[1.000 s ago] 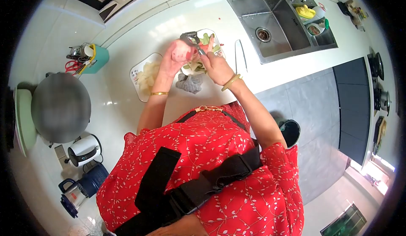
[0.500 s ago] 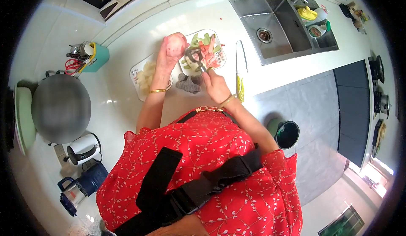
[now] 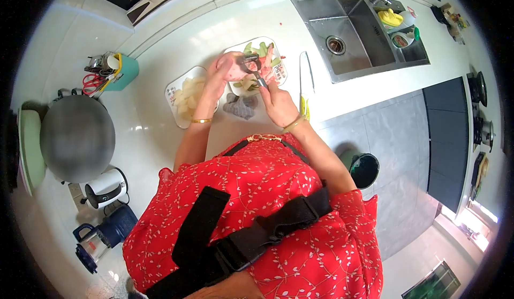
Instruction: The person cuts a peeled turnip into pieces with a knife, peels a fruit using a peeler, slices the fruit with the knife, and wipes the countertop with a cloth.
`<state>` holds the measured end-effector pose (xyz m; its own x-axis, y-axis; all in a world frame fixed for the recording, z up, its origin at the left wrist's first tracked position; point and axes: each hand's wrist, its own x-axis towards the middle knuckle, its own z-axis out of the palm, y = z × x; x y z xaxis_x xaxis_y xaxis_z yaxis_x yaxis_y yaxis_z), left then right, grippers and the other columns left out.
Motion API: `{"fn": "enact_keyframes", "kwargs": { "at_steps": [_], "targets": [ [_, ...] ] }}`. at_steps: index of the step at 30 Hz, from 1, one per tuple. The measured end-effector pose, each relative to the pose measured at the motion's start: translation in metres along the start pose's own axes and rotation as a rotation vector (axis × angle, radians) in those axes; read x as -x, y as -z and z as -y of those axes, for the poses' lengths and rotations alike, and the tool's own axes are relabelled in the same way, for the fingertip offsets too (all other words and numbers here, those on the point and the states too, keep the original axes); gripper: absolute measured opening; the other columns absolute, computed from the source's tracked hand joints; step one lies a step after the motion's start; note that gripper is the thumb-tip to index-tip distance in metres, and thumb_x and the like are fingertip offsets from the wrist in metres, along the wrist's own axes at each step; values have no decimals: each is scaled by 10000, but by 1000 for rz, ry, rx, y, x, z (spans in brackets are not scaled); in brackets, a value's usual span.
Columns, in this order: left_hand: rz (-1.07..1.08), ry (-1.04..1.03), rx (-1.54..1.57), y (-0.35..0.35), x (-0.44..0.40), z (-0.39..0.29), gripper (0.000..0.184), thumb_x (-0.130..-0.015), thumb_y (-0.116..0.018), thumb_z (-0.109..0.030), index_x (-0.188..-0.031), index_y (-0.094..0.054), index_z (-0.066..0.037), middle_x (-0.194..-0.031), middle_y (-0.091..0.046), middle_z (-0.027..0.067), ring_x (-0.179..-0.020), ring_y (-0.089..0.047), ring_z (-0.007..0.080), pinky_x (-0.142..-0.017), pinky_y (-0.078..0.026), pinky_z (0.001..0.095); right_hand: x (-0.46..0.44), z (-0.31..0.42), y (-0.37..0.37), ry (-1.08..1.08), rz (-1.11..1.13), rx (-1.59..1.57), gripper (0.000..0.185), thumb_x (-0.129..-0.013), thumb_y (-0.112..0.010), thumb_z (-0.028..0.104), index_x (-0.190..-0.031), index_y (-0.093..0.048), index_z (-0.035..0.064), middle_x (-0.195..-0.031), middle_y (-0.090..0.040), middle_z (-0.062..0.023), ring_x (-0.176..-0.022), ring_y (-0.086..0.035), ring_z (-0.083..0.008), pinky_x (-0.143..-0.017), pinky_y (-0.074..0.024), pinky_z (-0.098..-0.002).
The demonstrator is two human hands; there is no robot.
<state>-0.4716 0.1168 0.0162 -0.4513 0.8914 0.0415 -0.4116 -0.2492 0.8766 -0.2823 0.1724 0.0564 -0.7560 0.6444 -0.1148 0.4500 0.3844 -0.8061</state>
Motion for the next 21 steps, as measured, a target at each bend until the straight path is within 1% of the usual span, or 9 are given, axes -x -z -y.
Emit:
{"fn": "enact_keyframes", "kwargs": {
  "at_steps": [1,5,7,10,13,16,17,20,21],
  "targets": [
    [-17,39,42,3,0,5,356,-792,-632,-195,-1040,-531,40,-1002,-590,95,-935,-557,149,-824,-451,280,2,-2,1,0,15,24,301,-904,-405,250,-860,-461,-42,-706,-538,-299,-714,-530,-460,-622,-408,-492],
    [-50,15,11,14,-5,25,404,-764,-659,-145,-1089,-495,29,-1029,-573,93,-935,-556,154,-825,-453,276,8,-5,-1,-52,36,-7,330,-908,-400,269,-835,-475,-45,-681,-534,-283,-666,-528,-442,-600,-415,-473],
    [-63,-7,-25,10,-2,20,439,-750,-676,-141,-1108,-479,22,-1036,-565,92,-937,-553,156,-825,-455,279,10,-3,1,-81,52,-37,353,-911,-395,288,-810,-482,-39,-634,-538,-245,-578,-548,-390,-543,-433,-437],
    [-226,-146,-37,10,-5,15,474,-730,-700,-159,-1114,-476,5,-1028,-564,85,-945,-547,156,-829,-456,280,21,2,8,-217,130,-167,382,-916,-382,318,-775,-490,-19,-537,-504,-142,-404,-506,-241,-410,-408,-341],
    [-111,-305,-268,16,-5,-2,539,-678,-742,-136,-1123,-467,-6,-1027,-562,78,-951,-542,152,-834,-454,278,15,-4,11,-313,115,-339,388,-918,-366,339,-773,-492,2,-471,-443,-60,-319,-426,-128,-334,-346,-270],
    [-29,-281,-318,6,-1,-10,590,-637,-763,-97,-1135,-458,-12,-1035,-559,76,-957,-539,151,-838,-450,273,-1,4,20,-213,93,-329,391,-918,-358,345,-781,-493,4,-433,-409,-43,-309,-407,-130,-339,-337,-273],
    [-23,-305,-372,4,-2,-7,592,-635,-762,-89,-1136,-456,-12,-1038,-558,77,-957,-538,150,-838,-451,272,-7,8,22,-193,93,-319,389,-920,-356,333,-794,-488,-11,-429,-428,-63,-321,-447,-158,-348,-370,-297],
    [-55,-336,-440,2,-4,3,592,-636,-752,-67,-1145,-454,-13,-1056,-547,81,-970,-530,152,-846,-445,270,-10,19,8,-146,3,-213,387,-927,-337,341,-767,-464,13,-445,-413,-39,-295,-393,-129,-320,-328,-267],
    [-95,-318,-399,1,-4,5,588,-642,-743,-64,-1152,-456,-15,-1069,-538,82,-984,-523,157,-855,-438,270,-8,16,6,-137,49,-161,392,-918,-365,322,-817,-478,-40,-537,-515,-155,-388,-536,-233,-374,-428,-336]
  ]
}}
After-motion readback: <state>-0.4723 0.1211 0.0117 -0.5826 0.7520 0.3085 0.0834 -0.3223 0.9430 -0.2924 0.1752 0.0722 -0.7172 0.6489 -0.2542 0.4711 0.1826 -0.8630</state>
